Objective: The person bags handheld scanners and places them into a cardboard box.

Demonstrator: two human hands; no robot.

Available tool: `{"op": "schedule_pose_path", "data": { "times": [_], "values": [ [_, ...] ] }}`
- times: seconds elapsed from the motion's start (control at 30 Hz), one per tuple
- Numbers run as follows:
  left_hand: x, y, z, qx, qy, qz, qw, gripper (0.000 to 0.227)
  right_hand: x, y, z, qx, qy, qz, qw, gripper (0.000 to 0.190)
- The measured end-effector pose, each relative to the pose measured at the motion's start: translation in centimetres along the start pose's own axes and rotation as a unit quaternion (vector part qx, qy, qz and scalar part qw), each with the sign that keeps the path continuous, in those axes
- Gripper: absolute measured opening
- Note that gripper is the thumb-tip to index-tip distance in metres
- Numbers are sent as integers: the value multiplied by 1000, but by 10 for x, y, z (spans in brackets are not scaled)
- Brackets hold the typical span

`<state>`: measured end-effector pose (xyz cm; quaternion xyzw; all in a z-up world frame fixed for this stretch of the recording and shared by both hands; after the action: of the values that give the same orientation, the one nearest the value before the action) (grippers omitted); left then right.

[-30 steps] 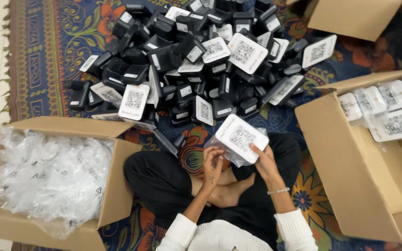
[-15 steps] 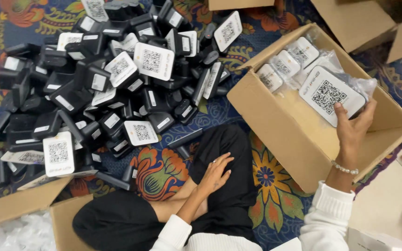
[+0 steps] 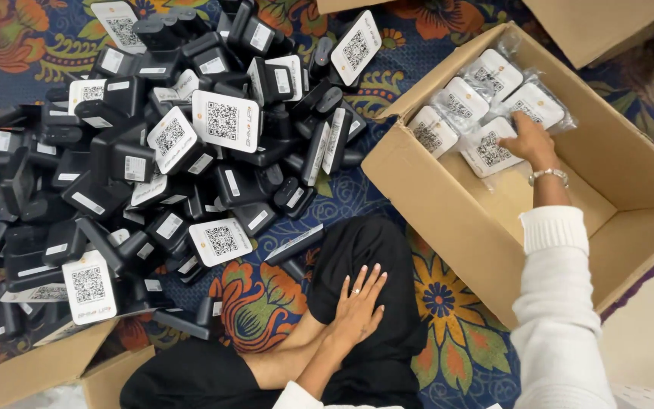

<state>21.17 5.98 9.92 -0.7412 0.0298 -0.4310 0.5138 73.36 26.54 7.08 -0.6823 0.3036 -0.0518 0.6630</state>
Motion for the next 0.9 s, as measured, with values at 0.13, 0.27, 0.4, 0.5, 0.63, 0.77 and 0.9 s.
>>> {"op": "schedule_pose_path", "data": {
  "times": [0.13, 0.27, 0.4, 0.5, 0.63, 0.77, 0.9],
  "values": [
    [-1, 0, 1, 17, -8, -9, 1000, 77, 24, 35, 35, -22, -8, 12, 1000, 77],
    [0, 3, 3, 22, -18, -16, 999, 77, 29, 35, 34, -9, -42, 57, 997, 80],
    [1, 4, 2, 31, -18, -22, 999, 78, -12, 8, 0, 37, -53, 6, 998, 78],
    [-4, 11, 1, 45, -6, -22, 999, 77, -52, -15, -16, 165, -68, 39, 983, 80],
    [-5, 4, -1, 53, -9, -28, 998, 77, -90, -17, -24, 348, -130, 152, 916, 56],
    [-18, 3, -4, 43, 24, -76, 996, 75, -220, -16, -90, 311, -239, 276, 877, 42],
    [-26, 9, -15, 62, 63, -118, 989, 68, -341, 76, -193, -137, -495, 209, 832, 69]
  ]
}}
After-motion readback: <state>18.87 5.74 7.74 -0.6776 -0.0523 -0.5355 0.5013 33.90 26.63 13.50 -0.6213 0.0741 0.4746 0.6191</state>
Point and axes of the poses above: each hand's wrist, its own z-axis towards the middle knuckle, its own y-axis out of the palm, x = y × z, the point moved 4 cm from there along z, towards the middle knuckle, and after that the axes turned 6 degrees about x, right-handed, at the moved point
